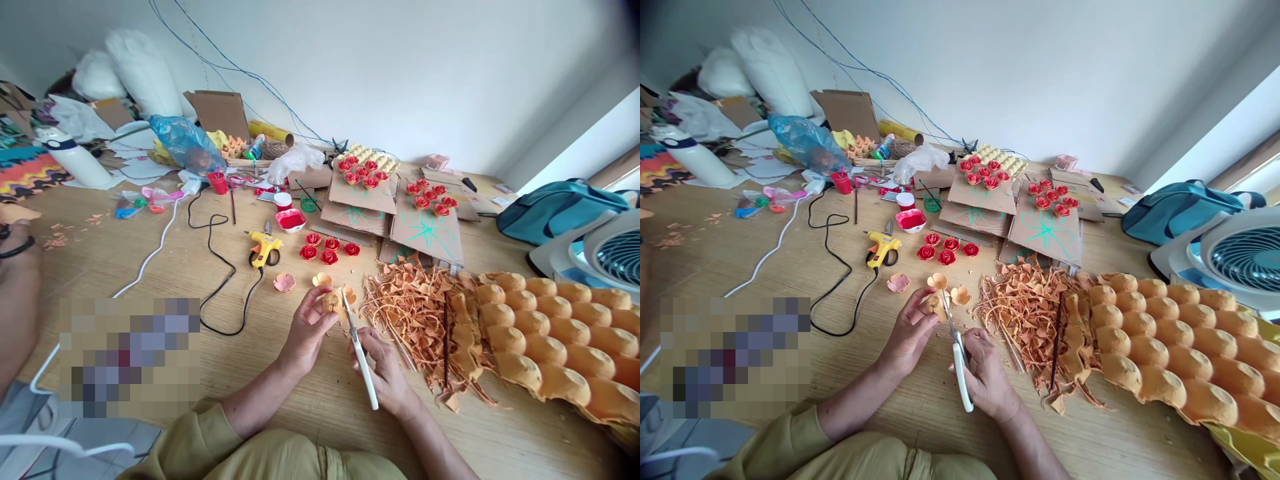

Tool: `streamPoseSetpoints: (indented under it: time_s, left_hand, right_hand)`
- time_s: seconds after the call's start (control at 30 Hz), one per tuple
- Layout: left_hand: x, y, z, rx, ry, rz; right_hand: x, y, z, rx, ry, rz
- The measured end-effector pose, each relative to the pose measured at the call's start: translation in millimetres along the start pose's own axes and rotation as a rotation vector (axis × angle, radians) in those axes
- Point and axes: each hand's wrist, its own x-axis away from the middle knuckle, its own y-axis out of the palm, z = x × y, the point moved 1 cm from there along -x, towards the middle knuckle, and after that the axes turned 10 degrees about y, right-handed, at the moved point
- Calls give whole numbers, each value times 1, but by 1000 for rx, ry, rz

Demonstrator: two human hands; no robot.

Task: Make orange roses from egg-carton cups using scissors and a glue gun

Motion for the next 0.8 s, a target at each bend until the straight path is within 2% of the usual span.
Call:
streamPoseSetpoints:
  time_s: [0.33, 0.53, 0.67, 0.8]
  left_hand:
    - [-2, 0, 2, 6, 2, -19]
    - [-3, -1, 3, 21, -7, -30]
    - [-1, -1, 0, 12, -29, -60]
    - [1, -2, -4, -20, -45, -90]
  right_hand:
    - [-1, -4, -5, 71, -28, 16]
    - [-3, -4, -1, 34, -39, 30]
    - [-3, -3, 4, -85, 48, 78]
    - [-4, -2, 3, -387, 181, 110]
